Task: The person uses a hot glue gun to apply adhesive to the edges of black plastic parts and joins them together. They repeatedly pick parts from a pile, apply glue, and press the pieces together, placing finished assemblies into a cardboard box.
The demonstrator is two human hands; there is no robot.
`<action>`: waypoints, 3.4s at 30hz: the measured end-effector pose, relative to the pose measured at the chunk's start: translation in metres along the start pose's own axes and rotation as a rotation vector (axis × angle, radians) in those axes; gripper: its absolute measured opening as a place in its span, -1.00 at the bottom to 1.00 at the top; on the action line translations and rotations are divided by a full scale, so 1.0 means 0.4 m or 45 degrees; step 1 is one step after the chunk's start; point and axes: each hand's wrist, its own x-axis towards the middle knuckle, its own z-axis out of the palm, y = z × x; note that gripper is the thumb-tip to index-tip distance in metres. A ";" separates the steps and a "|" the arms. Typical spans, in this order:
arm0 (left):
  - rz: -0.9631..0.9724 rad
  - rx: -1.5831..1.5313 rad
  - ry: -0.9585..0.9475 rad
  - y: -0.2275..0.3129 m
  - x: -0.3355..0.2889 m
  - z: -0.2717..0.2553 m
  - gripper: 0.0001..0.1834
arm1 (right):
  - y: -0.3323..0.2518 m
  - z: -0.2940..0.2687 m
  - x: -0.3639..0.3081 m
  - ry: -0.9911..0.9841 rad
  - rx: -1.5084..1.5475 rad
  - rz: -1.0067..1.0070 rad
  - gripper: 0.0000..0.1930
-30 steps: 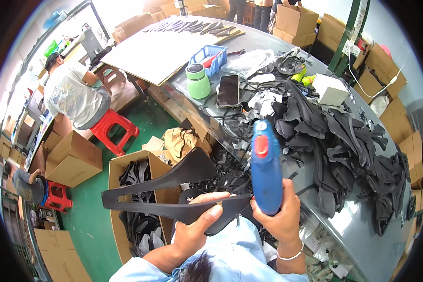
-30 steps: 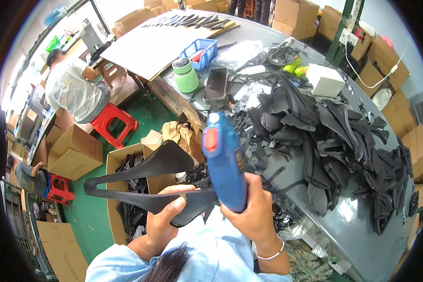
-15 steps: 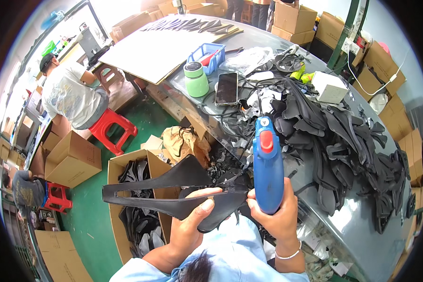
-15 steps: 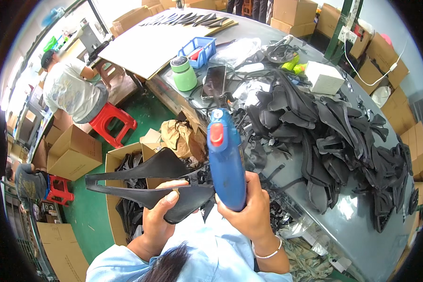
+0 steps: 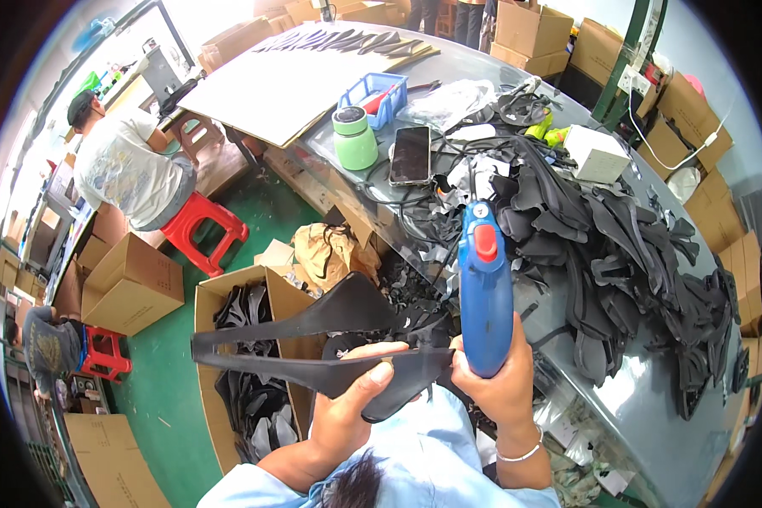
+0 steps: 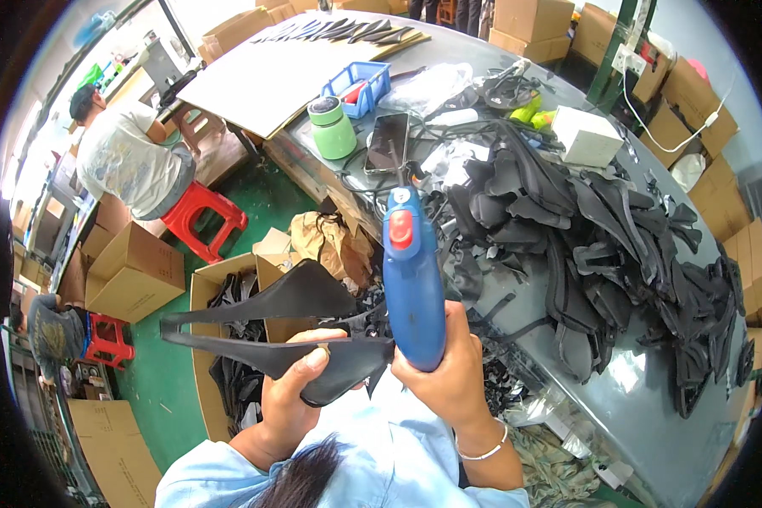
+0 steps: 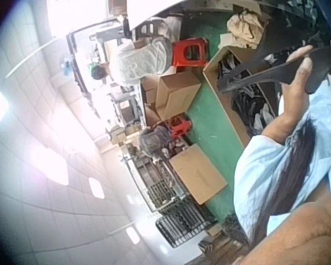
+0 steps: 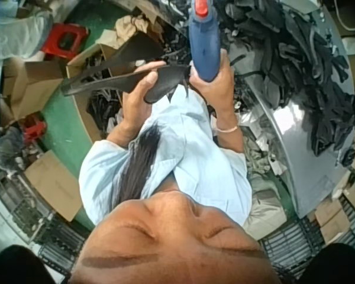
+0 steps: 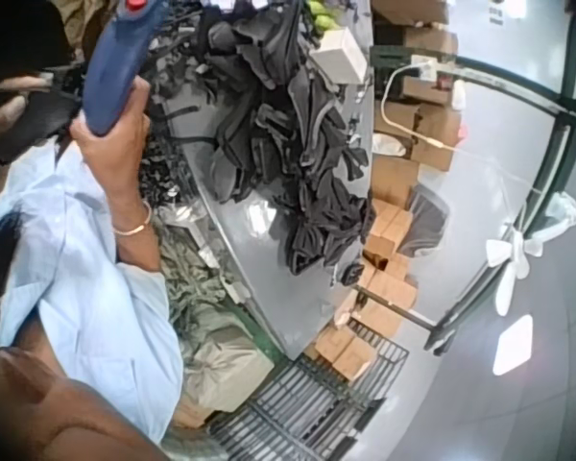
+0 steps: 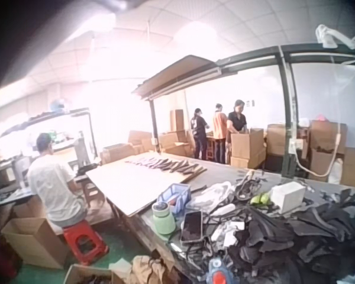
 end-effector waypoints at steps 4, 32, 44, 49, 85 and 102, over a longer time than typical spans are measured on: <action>-0.002 0.038 0.125 0.015 0.014 0.011 -0.58 | -0.005 -0.013 -0.004 -0.023 0.021 -0.021 -0.56; 0.040 0.008 0.088 -0.030 -0.014 0.007 -0.56 | -0.015 -0.019 0.004 -0.117 0.683 0.510 -0.58; 0.078 -0.091 0.056 -0.013 -0.017 0.002 -0.62 | -0.028 -0.021 -0.012 -0.066 0.029 0.049 -0.57; 0.154 0.198 0.070 -0.034 -0.014 0.005 -0.58 | -0.022 -0.014 -0.004 -0.030 -0.273 -0.222 -0.52; -0.041 -0.179 0.050 -0.010 0.001 -0.018 -0.60 | -0.028 -0.028 0.010 -0.165 0.414 0.243 -0.64; -0.004 -0.012 0.072 -0.027 0.005 -0.020 -0.58 | -0.025 -0.025 0.014 -0.249 0.014 0.123 -0.50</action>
